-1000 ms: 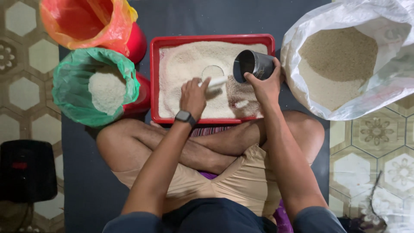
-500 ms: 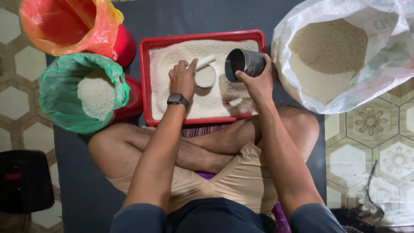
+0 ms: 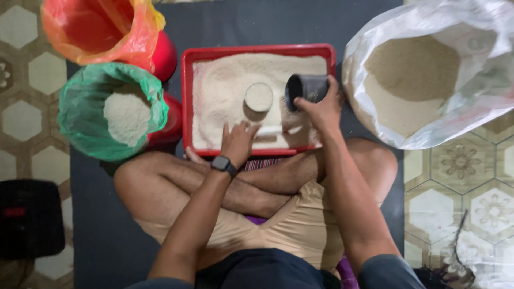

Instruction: Scooping rice from bags and a tray using metal cups and pouring it back into containers.

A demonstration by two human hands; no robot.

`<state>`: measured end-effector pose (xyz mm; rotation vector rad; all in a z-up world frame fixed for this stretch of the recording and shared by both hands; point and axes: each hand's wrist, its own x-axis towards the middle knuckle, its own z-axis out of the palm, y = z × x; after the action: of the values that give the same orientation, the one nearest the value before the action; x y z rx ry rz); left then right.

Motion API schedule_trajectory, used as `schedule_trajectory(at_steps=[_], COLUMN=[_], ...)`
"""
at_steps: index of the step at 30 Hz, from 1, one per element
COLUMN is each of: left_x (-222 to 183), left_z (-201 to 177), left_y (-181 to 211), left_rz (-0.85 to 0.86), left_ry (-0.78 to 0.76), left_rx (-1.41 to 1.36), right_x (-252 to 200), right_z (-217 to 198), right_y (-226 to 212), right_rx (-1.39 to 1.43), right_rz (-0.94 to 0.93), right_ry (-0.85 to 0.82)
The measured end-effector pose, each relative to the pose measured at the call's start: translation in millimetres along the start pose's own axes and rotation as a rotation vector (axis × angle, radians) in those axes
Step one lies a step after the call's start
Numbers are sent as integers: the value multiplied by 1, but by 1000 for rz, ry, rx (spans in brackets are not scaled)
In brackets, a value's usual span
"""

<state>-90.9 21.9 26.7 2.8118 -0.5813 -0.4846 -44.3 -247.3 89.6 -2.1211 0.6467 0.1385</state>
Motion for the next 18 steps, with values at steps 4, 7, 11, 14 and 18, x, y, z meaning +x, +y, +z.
schedule_trajectory(at_steps=[4, 7, 11, 14, 18], left_x=[5, 17, 40, 61, 85], left_z=[23, 7, -57, -64, -34], left_y=[-1, 12, 38, 42, 29], left_rz=[26, -90, -192, -275, -313], left_ry=[-121, 200, 276, 208, 239], left_rx=[14, 33, -168, -239, -319], right_x=[14, 17, 12, 11, 16], right_z=[19, 29, 32, 33, 36], right_y=[22, 33, 28, 28, 39], right_rx=[-139, -322, -477, -469, -463], right_rz=[-25, 21, -92, -119, -93], right_ry=[70, 41, 4, 14, -10])
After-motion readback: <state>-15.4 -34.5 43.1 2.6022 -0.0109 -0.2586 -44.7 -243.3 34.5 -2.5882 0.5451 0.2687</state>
